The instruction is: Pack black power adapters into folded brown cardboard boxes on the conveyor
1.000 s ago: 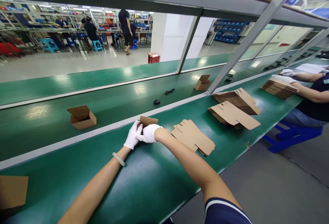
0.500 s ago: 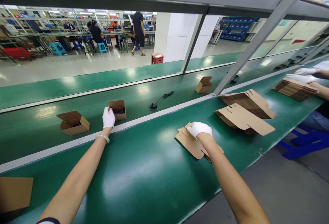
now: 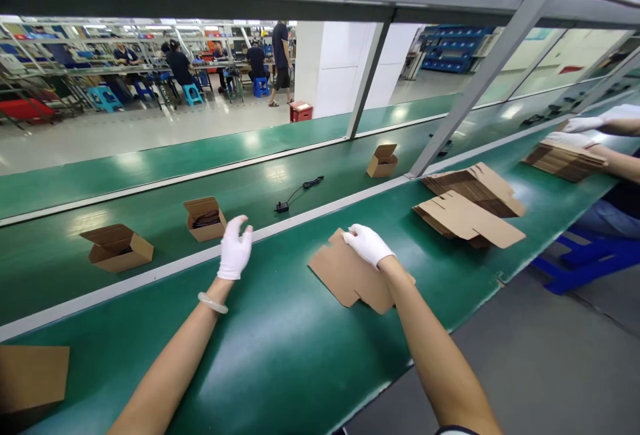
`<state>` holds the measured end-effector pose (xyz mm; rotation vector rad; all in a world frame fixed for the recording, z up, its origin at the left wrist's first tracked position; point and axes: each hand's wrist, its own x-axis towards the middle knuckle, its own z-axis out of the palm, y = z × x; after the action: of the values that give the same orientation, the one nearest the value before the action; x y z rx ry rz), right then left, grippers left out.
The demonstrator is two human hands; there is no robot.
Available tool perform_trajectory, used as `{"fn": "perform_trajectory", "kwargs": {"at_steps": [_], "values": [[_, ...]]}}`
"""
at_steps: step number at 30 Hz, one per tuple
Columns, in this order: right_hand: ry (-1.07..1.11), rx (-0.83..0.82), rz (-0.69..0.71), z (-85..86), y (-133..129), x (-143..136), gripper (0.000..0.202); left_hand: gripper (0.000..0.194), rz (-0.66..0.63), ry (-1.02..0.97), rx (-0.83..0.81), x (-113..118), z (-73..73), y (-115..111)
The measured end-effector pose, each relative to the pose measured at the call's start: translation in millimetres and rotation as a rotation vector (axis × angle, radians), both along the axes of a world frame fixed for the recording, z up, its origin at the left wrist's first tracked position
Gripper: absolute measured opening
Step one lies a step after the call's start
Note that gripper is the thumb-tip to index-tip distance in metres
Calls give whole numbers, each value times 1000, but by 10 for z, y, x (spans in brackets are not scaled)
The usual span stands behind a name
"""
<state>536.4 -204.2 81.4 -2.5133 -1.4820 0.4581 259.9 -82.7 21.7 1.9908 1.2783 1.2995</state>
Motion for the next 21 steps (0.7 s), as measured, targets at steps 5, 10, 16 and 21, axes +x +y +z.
{"fn": "perform_trajectory", "kwargs": {"at_steps": [5, 10, 16, 21], "values": [[144, 467, 25, 118, -34, -622, 23, 41, -315, -58, -481, 345, -87, -453], [165, 623, 84, 72, -127, -1224, 15, 46, -266, -245, -590, 283, 47, -441], [-123, 887, 92, -82, -105, -1470, 29, 44, -389, -255, -450, 27, 259, -465], [-295, 759, 422, -56, 13, -1406, 26, 39, -457, -278, -376, -24, 324, -554]]}}
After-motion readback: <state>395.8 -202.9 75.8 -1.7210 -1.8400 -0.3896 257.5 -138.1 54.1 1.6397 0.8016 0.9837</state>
